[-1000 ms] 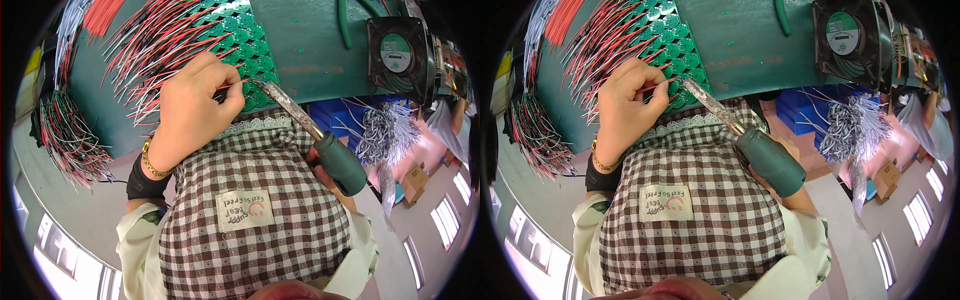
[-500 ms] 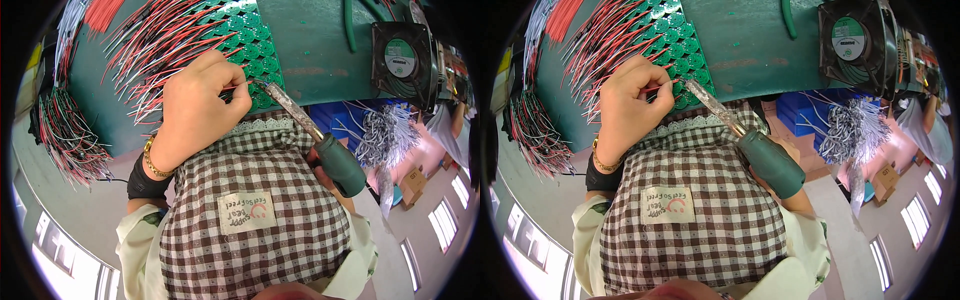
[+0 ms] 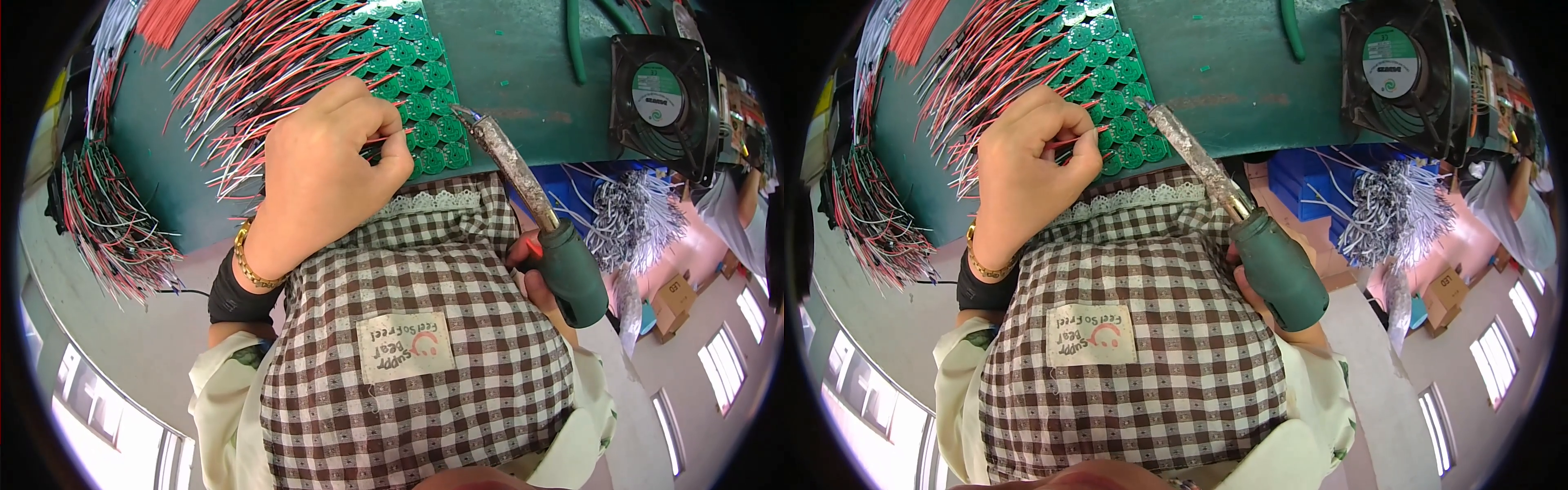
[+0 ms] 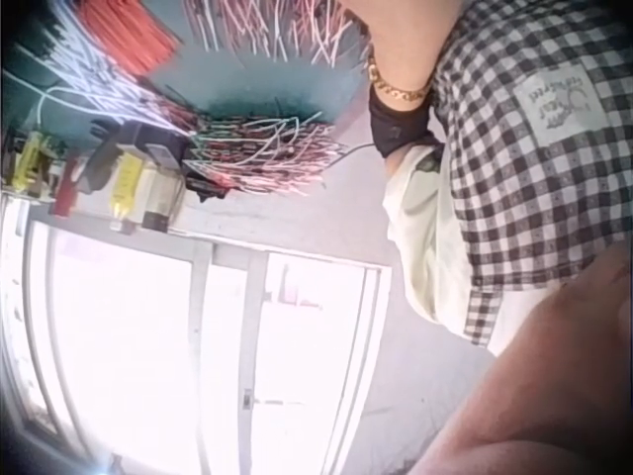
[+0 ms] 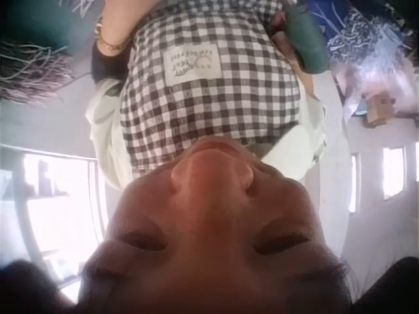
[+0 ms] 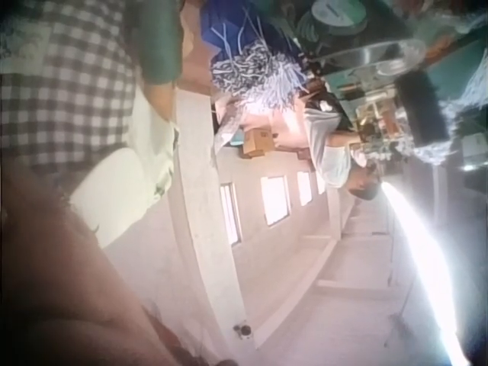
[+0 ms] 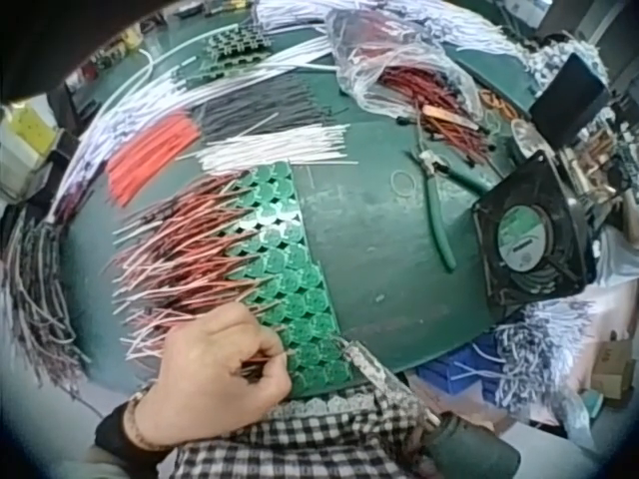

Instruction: The person solders wires to LED circuit boards on an assembly line using a soldering iron.

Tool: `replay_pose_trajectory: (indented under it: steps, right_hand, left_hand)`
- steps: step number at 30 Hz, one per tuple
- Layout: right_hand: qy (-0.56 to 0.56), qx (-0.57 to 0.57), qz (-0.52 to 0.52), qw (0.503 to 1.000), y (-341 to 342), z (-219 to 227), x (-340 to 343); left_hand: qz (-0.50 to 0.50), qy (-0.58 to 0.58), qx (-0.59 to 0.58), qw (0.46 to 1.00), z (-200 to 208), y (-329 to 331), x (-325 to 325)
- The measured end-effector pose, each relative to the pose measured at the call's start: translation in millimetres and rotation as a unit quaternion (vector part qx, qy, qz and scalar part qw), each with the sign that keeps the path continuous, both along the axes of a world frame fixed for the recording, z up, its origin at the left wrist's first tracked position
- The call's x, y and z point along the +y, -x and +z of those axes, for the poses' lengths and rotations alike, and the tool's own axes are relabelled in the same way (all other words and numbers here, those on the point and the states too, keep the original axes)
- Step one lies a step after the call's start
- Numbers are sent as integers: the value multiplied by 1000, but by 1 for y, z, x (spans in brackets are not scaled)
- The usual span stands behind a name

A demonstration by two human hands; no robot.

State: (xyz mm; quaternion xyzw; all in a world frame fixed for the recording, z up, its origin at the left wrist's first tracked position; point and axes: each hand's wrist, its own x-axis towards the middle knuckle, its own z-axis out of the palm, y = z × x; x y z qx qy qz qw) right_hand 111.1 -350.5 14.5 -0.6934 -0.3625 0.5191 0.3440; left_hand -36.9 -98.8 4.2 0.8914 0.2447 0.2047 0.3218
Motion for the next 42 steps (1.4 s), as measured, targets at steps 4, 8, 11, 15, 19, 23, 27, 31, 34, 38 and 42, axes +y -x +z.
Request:
replay_pose_trajectory:
  steps: [4, 8, 11, 15, 19, 23, 27, 31, 34, 38, 42]
  right_hand:
    - [-5, -1, -101, 995, 7, 0, 5]
    - [-73, -25, -95, 992, 7, -2, 7]
    - [-77, -57, -88, 991, 8, -3, 5]
    - [-92, -27, -114, 989, 9, -16, -7]
    - [-93, -18, -106, 990, 11, -13, -4]
    - [-104, -29, -135, 985, 13, -4, 1]
    - [-102, -18, -50, 993, 3, -8, -14]
    - [-31, -155, -30, 987, 6, -31, -47]
    - [-87, -179, -15, 980, 9, -40, -48]
    - [-69, -90, -33, 993, 8, -58, -60]
    - [-113, -143, -27, 983, 12, -43, -42]
  left_hand:
    - [-4, 4, -4, 1000, 0, 0, 0]
    - [-8, -3, 7, 1000, 0, 1, 0]
    - [1, -9, 10, 1000, 0, 1, -1]
    - [-57, -1, 2, 998, 7, 3, 4]
    - [-88, 39, -16, 995, 10, 7, 6]
    - [-111, 72, -24, 991, 9, 7, 1]
    - [-93, 47, 23, 994, 9, 9, -2]
    - [-88, 13, 40, 995, 9, 6, -3]
    - [-86, 8, 44, 995, 9, 6, -2]
    - [-83, 11, 48, 995, 10, 6, -2]
    - [-79, 14, 52, 995, 11, 7, -4]
